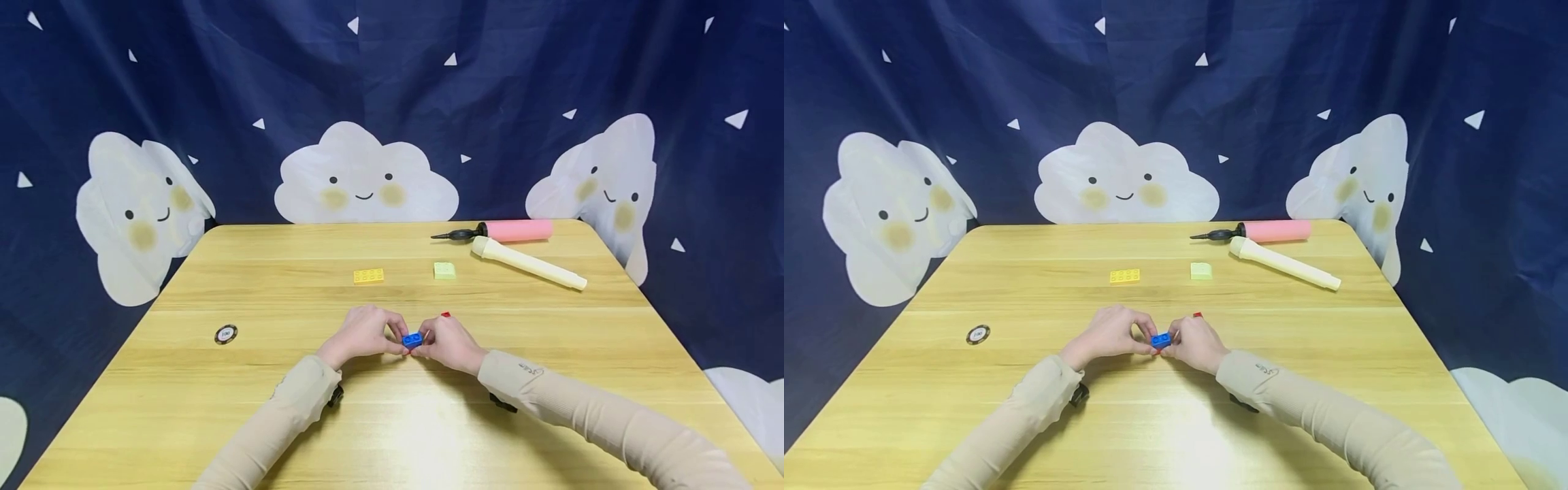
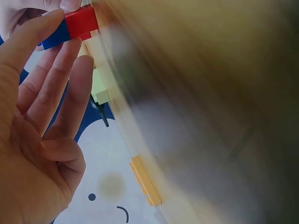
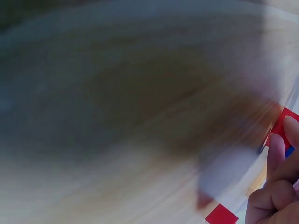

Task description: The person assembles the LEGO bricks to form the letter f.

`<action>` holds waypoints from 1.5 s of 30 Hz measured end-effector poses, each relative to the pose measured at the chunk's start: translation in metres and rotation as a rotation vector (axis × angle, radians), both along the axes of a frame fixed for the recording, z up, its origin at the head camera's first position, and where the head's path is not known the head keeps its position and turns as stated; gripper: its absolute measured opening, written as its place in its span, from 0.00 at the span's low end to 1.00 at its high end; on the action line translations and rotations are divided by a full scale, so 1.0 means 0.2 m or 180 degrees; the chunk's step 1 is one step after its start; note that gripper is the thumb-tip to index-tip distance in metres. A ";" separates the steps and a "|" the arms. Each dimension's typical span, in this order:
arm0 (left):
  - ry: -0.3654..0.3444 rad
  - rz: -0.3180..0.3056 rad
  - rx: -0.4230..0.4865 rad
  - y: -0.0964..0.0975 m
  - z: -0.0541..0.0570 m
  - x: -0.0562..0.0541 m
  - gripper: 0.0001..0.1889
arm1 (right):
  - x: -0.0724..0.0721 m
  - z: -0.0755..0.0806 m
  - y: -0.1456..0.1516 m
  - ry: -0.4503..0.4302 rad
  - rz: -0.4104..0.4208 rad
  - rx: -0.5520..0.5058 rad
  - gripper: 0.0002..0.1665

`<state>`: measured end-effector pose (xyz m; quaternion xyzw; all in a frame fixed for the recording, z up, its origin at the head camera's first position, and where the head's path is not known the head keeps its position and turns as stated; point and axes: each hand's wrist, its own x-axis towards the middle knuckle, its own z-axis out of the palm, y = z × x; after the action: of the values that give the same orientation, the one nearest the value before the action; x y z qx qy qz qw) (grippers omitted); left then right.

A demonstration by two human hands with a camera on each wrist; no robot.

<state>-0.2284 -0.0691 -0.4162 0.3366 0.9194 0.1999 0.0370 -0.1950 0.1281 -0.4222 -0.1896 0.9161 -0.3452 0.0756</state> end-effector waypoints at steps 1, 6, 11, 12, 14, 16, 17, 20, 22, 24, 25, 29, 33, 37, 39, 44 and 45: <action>0.0004 -0.0007 -0.0004 0.00 0.00 0.00 0.10 | 0.00 0.00 0.00 0.0000 -0.0001 -0.0012 0.09; -0.0007 -0.0064 -0.0020 0.01 -0.01 0.00 0.11 | 0.02 -0.01 0.02 -0.0052 -0.0035 -0.0095 0.10; -0.0154 -0.0083 -0.0034 0.03 -0.01 0.00 0.11 | 0.03 -0.02 0.03 -0.0156 -0.0079 -0.0181 0.13; -0.0181 -0.0083 -0.0029 0.03 0.00 0.00 0.10 | 0.04 -0.02 0.03 -0.0171 -0.0091 -0.0195 0.13; -0.0230 -0.0077 -0.0027 0.04 0.00 0.00 0.10 | 0.04 -0.02 0.03 -0.0187 -0.0133 -0.0209 0.15; -0.0248 -0.0087 -0.0025 0.04 0.00 0.00 0.09 | 0.05 -0.02 0.03 -0.0221 -0.0209 -0.0236 0.18; -0.0252 -0.0091 -0.0020 0.04 0.00 0.00 0.08 | 0.05 -0.02 0.02 -0.0244 -0.0255 -0.0251 0.20; -0.0291 -0.0099 0.0013 0.04 0.00 0.01 0.07 | 0.05 -0.01 0.02 -0.0292 -0.0377 -0.0303 0.24; -0.0322 -0.0092 0.0038 0.04 0.01 0.02 0.07 | 0.05 -0.01 0.02 -0.0313 -0.0426 -0.0327 0.24; -0.0359 -0.0095 0.0056 0.03 0.01 0.02 0.07 | 0.05 -0.02 0.01 -0.0321 -0.0437 -0.0321 0.23; -0.0369 -0.0099 0.0054 0.03 0.01 0.03 0.07 | 0.05 -0.02 0.01 -0.0330 -0.0436 -0.0316 0.22; -0.0382 -0.0106 -0.0029 0.03 0.01 0.03 0.07 | 0.05 -0.02 0.00 -0.0363 -0.0401 -0.0314 0.21; -0.0374 -0.0113 -0.0102 0.02 0.01 0.04 0.07 | 0.05 -0.02 0.00 -0.0387 -0.0370 -0.0354 0.27; -0.0334 -0.0148 -0.0107 0.01 0.02 0.03 0.07 | 0.05 -0.03 0.00 -0.0352 -0.0314 -0.0370 0.26; -0.0290 -0.0154 -0.0082 0.00 0.02 0.02 0.08 | 0.05 -0.03 -0.01 -0.0341 -0.0257 -0.0362 0.23; -0.0290 0.0051 0.0058 -0.06 0.02 -0.04 0.12 | 0.05 -0.02 -0.01 -0.0399 -0.0085 -0.0362 0.21; -0.0286 0.0121 0.0084 -0.08 0.02 -0.06 0.12 | 0.04 -0.02 -0.01 -0.0419 -0.0062 -0.0366 0.22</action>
<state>-0.2396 -0.0856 -0.4126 0.3103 0.9203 0.2275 0.0700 -0.1862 0.1251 -0.4254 -0.1616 0.8896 -0.4096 0.1213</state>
